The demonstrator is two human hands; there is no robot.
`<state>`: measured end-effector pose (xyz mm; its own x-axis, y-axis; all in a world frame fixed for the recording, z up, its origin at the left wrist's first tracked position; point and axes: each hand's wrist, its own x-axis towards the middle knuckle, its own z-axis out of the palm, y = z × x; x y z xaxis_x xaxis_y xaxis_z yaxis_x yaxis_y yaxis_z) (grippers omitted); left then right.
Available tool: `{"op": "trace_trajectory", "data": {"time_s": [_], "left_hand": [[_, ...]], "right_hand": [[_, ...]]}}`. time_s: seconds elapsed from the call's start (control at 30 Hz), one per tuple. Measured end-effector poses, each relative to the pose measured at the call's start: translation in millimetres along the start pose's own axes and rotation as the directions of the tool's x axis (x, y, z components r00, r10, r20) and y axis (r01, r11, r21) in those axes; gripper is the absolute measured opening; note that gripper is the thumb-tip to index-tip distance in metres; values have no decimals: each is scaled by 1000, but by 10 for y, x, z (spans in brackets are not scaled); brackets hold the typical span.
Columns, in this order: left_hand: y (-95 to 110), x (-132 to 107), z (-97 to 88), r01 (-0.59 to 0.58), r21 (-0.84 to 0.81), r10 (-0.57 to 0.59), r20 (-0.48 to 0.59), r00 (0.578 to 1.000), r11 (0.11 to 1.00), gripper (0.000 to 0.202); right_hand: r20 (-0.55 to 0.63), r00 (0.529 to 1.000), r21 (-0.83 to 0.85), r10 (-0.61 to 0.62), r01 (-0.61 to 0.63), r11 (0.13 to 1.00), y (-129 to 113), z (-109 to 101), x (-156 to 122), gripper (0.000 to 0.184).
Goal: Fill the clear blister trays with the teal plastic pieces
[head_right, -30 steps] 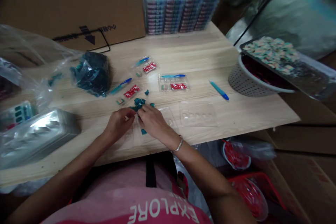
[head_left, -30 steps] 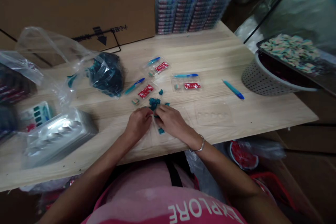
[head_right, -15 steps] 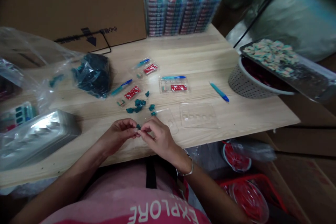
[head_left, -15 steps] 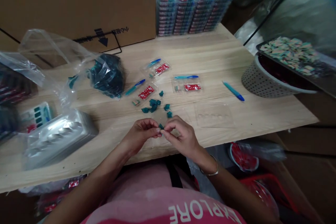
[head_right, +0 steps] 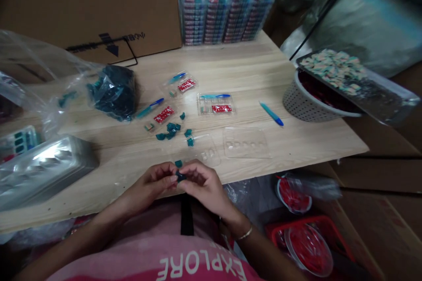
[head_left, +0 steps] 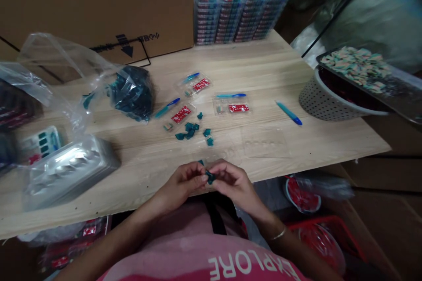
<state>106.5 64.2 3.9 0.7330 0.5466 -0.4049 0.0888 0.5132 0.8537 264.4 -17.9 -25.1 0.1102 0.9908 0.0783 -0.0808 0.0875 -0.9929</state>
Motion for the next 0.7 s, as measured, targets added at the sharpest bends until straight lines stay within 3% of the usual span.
{"op": "trace_trajectory", "data": {"time_s": [0.07, 0.13, 0.2, 0.27, 0.4, 0.5, 0.6, 0.7], "left_hand": [[28, 0, -26, -38, 0, 38, 36, 999, 999, 31], [52, -19, -44, -61, -9, 62, 84, 995, 998, 29], [66, -56, -42, -66, -7, 67, 143, 987, 998, 27], [58, -96, -22, -68, 7, 66, 174, 983, 998, 25], [-24, -126, 21, -101, 34, 97, 104, 990, 994, 25], [-92, -103, 42, -116, -14, 116, 33, 993, 993, 27], [-120, -84, 70, -131, -56, 130, -31, 991, 990, 25], [-136, -86, 107, -132, -62, 127, -80, 989, 989, 23]], "right_hand": [[128, 968, 281, 215, -243, 928, -5, 0, 39, 23], [237, 920, 415, 312, -387, 824, -12, 5, 55, 29], [274, 900, 450, 340, -432, 781, -24, 11, 50, 34], [275, 899, 416, 341, -431, 801, -42, 13, 30, 33], [166, 948, 190, 273, -302, 934, -100, 25, -26, 22], [55, 990, -72, 127, -123, 990, -166, 55, -57, 8], [39, 995, -353, -91, 99, 931, -230, 84, -68, 5], [85, 972, -498, -220, 233, 835, -247, 89, -66, 12]]}}
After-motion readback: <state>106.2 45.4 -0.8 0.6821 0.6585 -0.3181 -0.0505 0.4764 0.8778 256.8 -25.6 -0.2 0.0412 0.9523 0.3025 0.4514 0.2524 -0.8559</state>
